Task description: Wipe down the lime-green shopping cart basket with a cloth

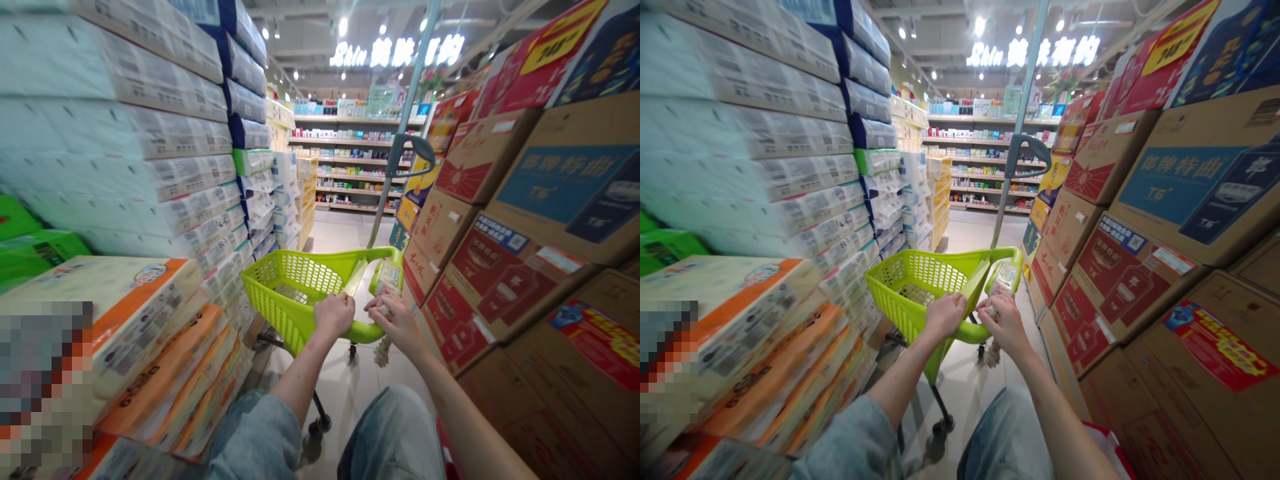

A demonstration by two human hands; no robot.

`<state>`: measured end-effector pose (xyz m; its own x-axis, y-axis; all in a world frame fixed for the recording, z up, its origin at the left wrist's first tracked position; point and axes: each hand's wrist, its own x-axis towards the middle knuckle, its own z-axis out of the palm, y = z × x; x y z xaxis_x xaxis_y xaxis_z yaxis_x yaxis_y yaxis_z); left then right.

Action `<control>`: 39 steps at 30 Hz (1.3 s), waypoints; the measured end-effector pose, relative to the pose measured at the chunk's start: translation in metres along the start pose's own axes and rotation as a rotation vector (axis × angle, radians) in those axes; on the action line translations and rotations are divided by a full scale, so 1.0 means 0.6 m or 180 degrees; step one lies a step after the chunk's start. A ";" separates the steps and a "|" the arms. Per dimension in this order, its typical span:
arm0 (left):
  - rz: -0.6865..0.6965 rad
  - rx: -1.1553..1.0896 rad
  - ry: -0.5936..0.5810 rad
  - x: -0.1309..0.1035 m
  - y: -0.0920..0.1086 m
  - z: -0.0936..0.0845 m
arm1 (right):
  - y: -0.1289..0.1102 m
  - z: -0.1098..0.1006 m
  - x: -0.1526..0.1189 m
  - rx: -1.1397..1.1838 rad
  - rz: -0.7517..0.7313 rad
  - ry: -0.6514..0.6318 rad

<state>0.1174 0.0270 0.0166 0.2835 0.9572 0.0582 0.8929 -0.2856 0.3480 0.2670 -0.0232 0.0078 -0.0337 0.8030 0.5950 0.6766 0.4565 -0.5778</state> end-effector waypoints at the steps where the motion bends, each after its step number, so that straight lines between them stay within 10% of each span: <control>1: -0.0021 -0.0010 0.0011 0.001 0.001 0.001 | -0.004 0.008 -0.006 0.0011 0.0027 0.0217; 6: -0.0103 -0.0057 0.0096 0.003 -0.001 0.004 | -0.041 0.063 -0.048 -0.0020 0.0126 0.1452; 10: -0.0097 -0.0068 0.0128 0.001 -0.004 0.003 | -0.062 0.089 -0.069 -0.0268 -0.0065 0.1663; 25: 0.0038 0.0034 0.0077 -0.005 -0.010 -0.001 | -0.037 0.041 -0.044 -0.0517 -0.0949 0.0556; 39: 0.0116 0.0097 -0.0010 -0.003 -0.003 -0.001 | -0.011 0.008 -0.010 -0.0709 -0.0762 -0.0216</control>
<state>0.1150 0.0261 0.0167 0.3170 0.9460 0.0674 0.8923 -0.3216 0.3169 0.2591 -0.0293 0.0052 -0.2551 0.7102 0.6562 0.7875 0.5463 -0.2852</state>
